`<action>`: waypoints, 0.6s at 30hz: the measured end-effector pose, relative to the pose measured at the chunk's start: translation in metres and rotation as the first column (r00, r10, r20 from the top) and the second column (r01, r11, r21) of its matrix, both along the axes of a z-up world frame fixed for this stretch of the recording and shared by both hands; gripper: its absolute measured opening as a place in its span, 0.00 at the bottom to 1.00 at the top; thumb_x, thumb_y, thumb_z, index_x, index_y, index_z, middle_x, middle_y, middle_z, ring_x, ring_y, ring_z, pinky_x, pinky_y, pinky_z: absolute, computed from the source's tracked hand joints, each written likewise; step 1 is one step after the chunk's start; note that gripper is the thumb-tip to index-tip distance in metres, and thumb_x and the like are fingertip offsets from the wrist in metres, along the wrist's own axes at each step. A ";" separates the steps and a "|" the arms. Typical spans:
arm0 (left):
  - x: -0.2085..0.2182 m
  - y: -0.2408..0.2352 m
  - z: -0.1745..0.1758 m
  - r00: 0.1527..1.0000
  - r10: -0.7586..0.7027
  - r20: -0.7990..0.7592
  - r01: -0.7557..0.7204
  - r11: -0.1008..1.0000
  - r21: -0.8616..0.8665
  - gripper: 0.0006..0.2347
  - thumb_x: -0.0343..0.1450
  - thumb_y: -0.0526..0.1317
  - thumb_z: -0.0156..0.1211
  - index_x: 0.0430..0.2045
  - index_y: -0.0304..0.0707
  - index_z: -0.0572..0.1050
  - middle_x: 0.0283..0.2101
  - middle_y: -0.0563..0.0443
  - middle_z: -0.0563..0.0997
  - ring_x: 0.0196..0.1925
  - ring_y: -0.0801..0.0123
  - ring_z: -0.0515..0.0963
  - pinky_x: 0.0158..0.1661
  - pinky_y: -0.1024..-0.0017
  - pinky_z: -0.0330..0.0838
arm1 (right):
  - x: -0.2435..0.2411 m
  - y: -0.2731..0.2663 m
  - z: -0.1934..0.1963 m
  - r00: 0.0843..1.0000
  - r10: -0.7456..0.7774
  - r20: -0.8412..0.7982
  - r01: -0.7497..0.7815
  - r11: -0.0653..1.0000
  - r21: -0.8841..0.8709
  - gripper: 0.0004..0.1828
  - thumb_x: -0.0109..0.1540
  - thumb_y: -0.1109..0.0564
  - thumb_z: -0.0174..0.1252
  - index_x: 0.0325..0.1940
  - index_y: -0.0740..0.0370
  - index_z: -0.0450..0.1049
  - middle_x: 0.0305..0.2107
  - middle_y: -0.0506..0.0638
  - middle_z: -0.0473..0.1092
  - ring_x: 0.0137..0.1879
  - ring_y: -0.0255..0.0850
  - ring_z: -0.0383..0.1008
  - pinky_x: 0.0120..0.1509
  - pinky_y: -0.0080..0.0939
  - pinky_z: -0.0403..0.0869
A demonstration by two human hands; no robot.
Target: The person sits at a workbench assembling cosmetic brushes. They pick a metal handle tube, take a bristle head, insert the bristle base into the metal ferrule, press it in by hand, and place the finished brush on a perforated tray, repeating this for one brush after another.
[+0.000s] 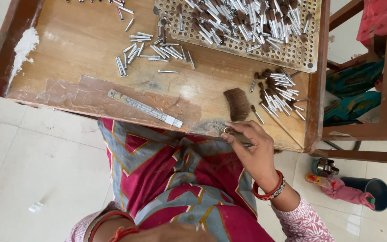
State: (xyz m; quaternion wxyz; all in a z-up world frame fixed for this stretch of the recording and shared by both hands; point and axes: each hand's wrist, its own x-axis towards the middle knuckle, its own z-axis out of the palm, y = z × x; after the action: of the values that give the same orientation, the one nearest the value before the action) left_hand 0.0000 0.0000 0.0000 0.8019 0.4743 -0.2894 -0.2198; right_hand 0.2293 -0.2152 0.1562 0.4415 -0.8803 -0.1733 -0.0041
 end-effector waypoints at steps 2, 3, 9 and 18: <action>0.074 0.012 0.152 1.000 -0.005 -0.008 0.005 1.000 -0.008 0.15 0.81 0.45 0.51 0.52 0.29 0.70 0.49 0.48 0.74 0.50 0.72 0.76 0.50 0.74 0.72 | 0.002 -0.001 -0.001 0.999 -0.016 -0.043 0.016 1.000 -0.007 0.15 0.59 0.60 0.68 0.50 0.61 0.82 0.39 0.52 0.77 0.41 0.38 0.80 0.46 0.36 0.76; 0.090 0.011 0.172 1.000 -0.004 -0.008 0.004 1.000 -0.009 0.15 0.81 0.45 0.51 0.52 0.29 0.70 0.49 0.48 0.74 0.50 0.72 0.76 0.50 0.74 0.72 | 0.002 -0.001 -0.002 0.999 -0.015 -0.043 0.015 1.000 -0.008 0.15 0.59 0.60 0.68 0.50 0.61 0.82 0.39 0.52 0.77 0.41 0.38 0.80 0.46 0.36 0.76; 0.141 -0.011 0.145 0.945 0.305 -0.115 -0.279 0.939 0.202 0.09 0.74 0.33 0.63 0.47 0.32 0.72 0.42 0.55 0.74 0.42 0.78 0.76 0.44 0.79 0.73 | 0.006 -0.001 -0.005 0.999 0.012 -0.032 -0.011 0.999 0.034 0.10 0.59 0.63 0.68 0.45 0.63 0.83 0.37 0.53 0.78 0.41 0.37 0.79 0.45 0.35 0.75; 0.170 -0.037 0.071 0.854 0.339 -0.395 -0.321 0.940 0.114 0.09 0.77 0.37 0.57 0.47 0.30 0.73 0.42 0.53 0.78 0.42 0.78 0.76 0.44 0.77 0.74 | 0.005 -0.011 -0.026 1.000 0.016 -0.017 -0.010 0.960 0.281 0.05 0.63 0.67 0.65 0.42 0.70 0.81 0.38 0.53 0.78 0.42 0.35 0.77 0.47 0.32 0.74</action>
State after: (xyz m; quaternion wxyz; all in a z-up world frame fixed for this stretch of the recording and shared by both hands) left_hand 0.1696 -0.0373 0.0708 0.8595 0.4779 -0.0248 -0.1796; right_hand 0.2343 -0.2260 0.1298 0.5634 -0.8077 -0.1725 -0.0173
